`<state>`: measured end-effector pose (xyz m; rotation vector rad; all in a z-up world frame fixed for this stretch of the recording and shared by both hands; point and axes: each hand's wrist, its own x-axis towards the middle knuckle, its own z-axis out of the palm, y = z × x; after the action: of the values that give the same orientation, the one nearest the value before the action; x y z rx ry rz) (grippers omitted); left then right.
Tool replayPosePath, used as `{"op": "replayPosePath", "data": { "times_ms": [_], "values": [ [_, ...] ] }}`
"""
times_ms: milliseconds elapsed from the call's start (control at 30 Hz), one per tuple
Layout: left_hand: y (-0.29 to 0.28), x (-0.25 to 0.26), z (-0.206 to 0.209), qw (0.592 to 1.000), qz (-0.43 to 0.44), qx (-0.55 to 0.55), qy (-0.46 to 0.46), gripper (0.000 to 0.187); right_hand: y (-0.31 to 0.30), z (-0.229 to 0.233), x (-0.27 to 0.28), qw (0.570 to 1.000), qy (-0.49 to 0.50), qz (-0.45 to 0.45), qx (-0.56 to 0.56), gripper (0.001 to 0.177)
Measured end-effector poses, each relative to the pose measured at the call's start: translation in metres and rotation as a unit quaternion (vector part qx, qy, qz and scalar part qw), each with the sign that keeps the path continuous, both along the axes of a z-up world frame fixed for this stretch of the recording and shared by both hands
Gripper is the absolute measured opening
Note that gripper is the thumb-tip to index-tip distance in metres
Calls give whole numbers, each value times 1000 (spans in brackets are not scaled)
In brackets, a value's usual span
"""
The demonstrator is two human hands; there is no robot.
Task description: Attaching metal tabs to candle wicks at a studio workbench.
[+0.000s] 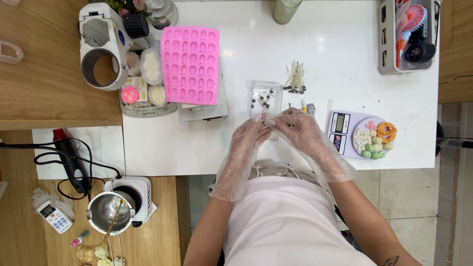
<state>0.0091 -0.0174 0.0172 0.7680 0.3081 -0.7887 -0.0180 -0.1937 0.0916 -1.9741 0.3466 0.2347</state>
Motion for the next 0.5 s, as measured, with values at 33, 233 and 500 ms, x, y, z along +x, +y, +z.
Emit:
{"op": "replayPosePath", "data": {
  "times_ms": [33, 233, 500],
  "values": [
    [0, 0, 2, 1000, -1, -5, 3, 49, 2, 17, 1, 998, 9, 27, -58, 29],
    [1, 4, 13, 1000, -1, 22, 0, 36, -17, 6, -5, 994, -30, 64, -78, 29],
    [5, 6, 5, 996, -33, 77, -31, 31, -19, 13, 9, 997, 27, 49, -61, 33]
  ]
}}
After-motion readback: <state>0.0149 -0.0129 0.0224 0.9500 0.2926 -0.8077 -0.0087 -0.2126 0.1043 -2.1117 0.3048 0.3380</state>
